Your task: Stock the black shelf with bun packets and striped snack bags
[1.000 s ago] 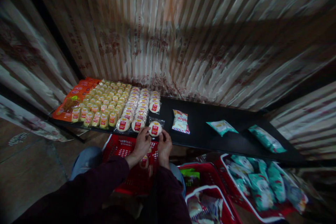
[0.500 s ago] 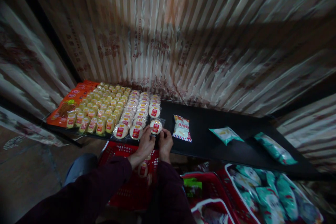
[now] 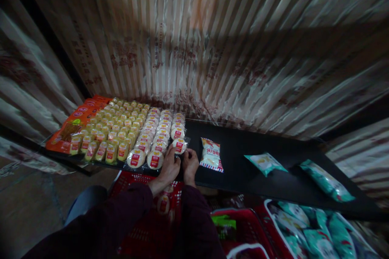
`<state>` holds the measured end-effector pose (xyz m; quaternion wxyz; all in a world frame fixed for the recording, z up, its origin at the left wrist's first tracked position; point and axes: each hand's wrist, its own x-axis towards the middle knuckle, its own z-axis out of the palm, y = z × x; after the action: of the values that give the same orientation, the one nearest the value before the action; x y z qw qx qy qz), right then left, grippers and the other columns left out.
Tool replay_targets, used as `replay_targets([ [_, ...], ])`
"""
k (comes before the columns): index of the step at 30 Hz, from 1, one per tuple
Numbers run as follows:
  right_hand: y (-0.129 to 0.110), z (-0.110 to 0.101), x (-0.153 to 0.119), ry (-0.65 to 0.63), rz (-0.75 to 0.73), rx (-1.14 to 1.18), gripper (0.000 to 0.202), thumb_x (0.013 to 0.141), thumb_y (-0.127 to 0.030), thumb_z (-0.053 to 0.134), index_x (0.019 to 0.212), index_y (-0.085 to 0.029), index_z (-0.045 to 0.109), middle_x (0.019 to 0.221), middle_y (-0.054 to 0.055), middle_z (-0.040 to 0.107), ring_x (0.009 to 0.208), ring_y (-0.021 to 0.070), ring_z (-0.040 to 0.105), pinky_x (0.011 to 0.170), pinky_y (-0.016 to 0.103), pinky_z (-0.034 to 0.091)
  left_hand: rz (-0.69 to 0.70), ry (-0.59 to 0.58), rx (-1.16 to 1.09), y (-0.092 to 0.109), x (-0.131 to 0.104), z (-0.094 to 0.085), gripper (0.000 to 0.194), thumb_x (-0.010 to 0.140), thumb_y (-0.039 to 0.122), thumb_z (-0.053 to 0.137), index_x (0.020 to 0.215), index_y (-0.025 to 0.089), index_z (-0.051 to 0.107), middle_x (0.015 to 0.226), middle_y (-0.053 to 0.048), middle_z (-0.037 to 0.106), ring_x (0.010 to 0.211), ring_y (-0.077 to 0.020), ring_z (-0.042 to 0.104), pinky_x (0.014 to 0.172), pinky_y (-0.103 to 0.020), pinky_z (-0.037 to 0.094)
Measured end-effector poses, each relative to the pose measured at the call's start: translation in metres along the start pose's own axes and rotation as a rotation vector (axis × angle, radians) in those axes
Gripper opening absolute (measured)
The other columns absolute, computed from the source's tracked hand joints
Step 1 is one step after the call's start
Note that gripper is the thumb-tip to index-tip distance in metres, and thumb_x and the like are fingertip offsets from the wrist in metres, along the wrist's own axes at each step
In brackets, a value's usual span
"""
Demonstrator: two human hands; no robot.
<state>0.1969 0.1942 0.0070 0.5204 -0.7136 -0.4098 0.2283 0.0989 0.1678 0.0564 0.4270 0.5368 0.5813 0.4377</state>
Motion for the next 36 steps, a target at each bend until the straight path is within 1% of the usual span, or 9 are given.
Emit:
replay_targets([
  [5, -0.003, 0.006, 0.008, -0.021, -0.022, -0.028, 0.036, 0.072, -0.049, 0.047, 0.083, -0.02, 0.065, 0.084, 0.009, 0.071, 0.078, 0.0244, 0.063, 0.077, 0.036, 0.047, -0.007, -0.021, 0.049, -0.004, 0.005, 0.005, 0.056, 0.075, 0.005, 0.048, 0.131, 0.009, 0.051, 0.153, -0.017, 0.035, 0.144, -0.0237, 0.029, 0.121, -0.04, 0.021],
  [12, -0.001, 0.013, 0.019, -0.08, -0.069, -0.057, 0.036, 0.073, -0.048, 0.047, 0.083, -0.019, 0.065, 0.085, 0.01, 0.07, 0.077, 0.0256, 0.064, 0.075, 0.039, 0.047, 0.01, -0.031, 0.067, -0.012, 0.01, 0.009, 0.052, 0.08, 0.01, 0.045, 0.132, 0.007, 0.052, 0.151, -0.017, 0.038, 0.145, -0.0242, 0.026, 0.122, -0.04, 0.018],
  [16, 0.003, 0.016, 0.025, -0.087, -0.145, -0.084, 0.031, 0.075, -0.045, 0.047, 0.081, -0.019, 0.065, 0.083, 0.009, 0.07, 0.077, 0.0236, 0.062, 0.078, 0.038, 0.047, 0.021, -0.057, 0.086, -0.016, 0.013, 0.01, 0.058, 0.076, 0.007, 0.044, 0.133, 0.011, 0.052, 0.151, -0.014, 0.04, 0.145, -0.0236, 0.025, 0.122, -0.044, 0.018],
  [21, 0.004, 0.02, 0.033, -0.06, -0.196, -0.164, 0.031, 0.075, -0.043, 0.049, 0.084, -0.019, 0.067, 0.086, 0.01, 0.068, 0.083, 0.0248, 0.06, 0.082, 0.04, 0.046, -0.006, -0.093, 0.087, -0.019, 0.015, 0.011, 0.069, 0.068, 0.003, 0.045, 0.137, 0.006, 0.049, 0.153, -0.016, 0.035, 0.146, -0.0255, 0.022, 0.122, -0.043, 0.015],
  [25, 0.004, 0.022, 0.039, -0.027, -0.193, -0.107, 0.041, 0.075, -0.042, 0.051, 0.099, -0.015, 0.069, 0.102, 0.015, 0.068, 0.096, 0.027, 0.06, 0.09, 0.042, 0.045, -0.015, -0.088, 0.045, -0.022, 0.015, 0.014, 0.074, 0.065, 0.002, 0.044, 0.139, 0.011, 0.047, 0.153, -0.012, 0.037, 0.147, -0.0239, 0.02, 0.123, -0.043, 0.014],
  [28, 0.002, 0.026, 0.046, -0.038, -0.105, -0.016, 0.056, 0.081, -0.051, 0.044, 0.116, -0.013, 0.064, 0.123, 0.017, 0.064, 0.114, 0.0275, 0.056, 0.102, 0.042, 0.04, -0.007, -0.083, 0.074, -0.024, 0.015, 0.016, 0.074, 0.065, 0.002, 0.044, 0.139, 0.006, 0.046, 0.154, -0.016, 0.034, 0.147, -0.0254, 0.02, 0.122, -0.043, 0.016],
  [31, -0.002, 0.032, 0.055, -0.093, -0.031, 0.066, 0.069, 0.085, -0.059, 0.035, 0.128, -0.011, 0.058, 0.138, 0.016, 0.055, 0.129, 0.0264, 0.048, 0.111, 0.041, 0.032, -0.002, -0.075, 0.091, -0.027, 0.014, 0.018, 0.075, 0.064, 0.002, 0.045, 0.139, 0.004, 0.045, 0.154, -0.018, 0.033, 0.147, -0.0271, 0.02, 0.122, -0.044, 0.017],
  [33, -0.005, 0.038, 0.061, -0.133, -0.024, 0.112, 0.075, 0.085, -0.063, 0.032, 0.132, -0.01, 0.055, 0.142, 0.016, 0.051, 0.134, 0.0263, 0.044, 0.112, 0.04, 0.031, 0.003, -0.067, 0.071, -0.028, 0.014, 0.019, 0.075, 0.064, 0.003, 0.045, 0.139, 0.004, 0.046, 0.154, -0.018, 0.033, 0.147, -0.0274, 0.02, 0.123, -0.044, 0.016],
  [36, -0.006, 0.046, 0.069, -0.173, -0.028, 0.154, 0.077, 0.084, -0.068, 0.033, 0.131, -0.013, 0.056, 0.139, 0.015, 0.055, 0.132, 0.0259, 0.048, 0.11, 0.039, 0.035, 0.001, -0.064, 0.03, -0.029, 0.014, 0.019, 0.075, 0.064, 0.003, 0.046, 0.139, 0.004, 0.046, 0.154, -0.016, 0.032, 0.147, -0.0269, 0.02, 0.123, -0.043, 0.013],
])
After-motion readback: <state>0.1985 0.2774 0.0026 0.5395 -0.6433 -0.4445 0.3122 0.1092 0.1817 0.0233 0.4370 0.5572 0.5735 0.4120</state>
